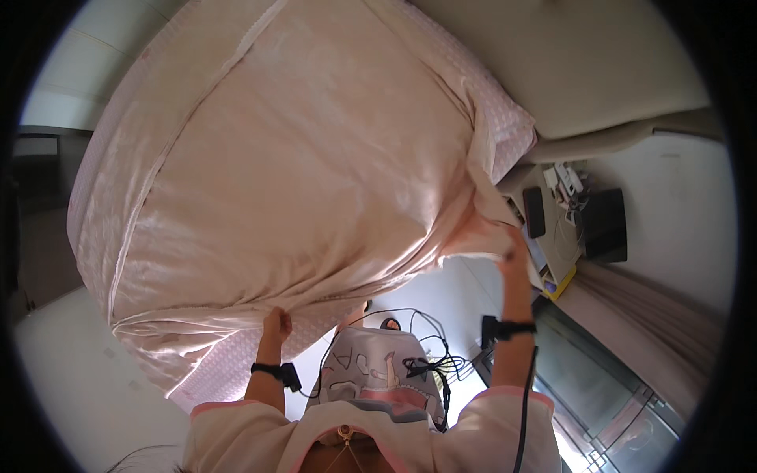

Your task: The person spreads a pink duvet cover across the bed and smooths it out by hand.

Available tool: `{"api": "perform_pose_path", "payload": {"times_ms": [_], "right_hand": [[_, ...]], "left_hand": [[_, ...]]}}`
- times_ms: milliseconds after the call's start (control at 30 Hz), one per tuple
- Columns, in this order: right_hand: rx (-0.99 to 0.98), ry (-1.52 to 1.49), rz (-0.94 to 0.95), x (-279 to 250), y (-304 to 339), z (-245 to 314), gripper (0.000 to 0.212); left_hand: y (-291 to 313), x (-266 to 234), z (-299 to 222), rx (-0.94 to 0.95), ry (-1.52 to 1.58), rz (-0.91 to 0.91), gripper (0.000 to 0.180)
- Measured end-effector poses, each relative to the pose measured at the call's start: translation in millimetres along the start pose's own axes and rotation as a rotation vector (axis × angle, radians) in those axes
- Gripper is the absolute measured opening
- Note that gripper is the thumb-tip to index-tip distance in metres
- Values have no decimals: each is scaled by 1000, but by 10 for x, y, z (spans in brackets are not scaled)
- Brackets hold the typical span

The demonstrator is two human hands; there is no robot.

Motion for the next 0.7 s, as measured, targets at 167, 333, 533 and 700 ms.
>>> {"api": "perform_pose_path", "payload": {"times_ms": [167, 333, 533, 700], "right_hand": [[-67, -774, -662, -1392, 434, 1376, 20], [-268, -922, -465, -1288, -149, 2699, 20], [-291, -979, 58, 183, -2321, 4145, 29], [-133, -701, 239, 2192, -3392, 4297, 38]], "left_hand": [[521, -38, -98, -79, -71, 81, 14], [882, 129, -905, 20, 263, 186, 17], [640, 637, -3381, 649, 236, 582, 21], [934, 706, -4734, 894, 609, 95, 26]]}}
Point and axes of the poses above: each hand's wrist, its own y-axis away from the middle knuckle, its own x-axis out of the palm, z = x × y, the point moved 10 cm from there along -y, towards the middle knuckle, and after that the axes turned 6 degrees about x, right-handed, at the moved point
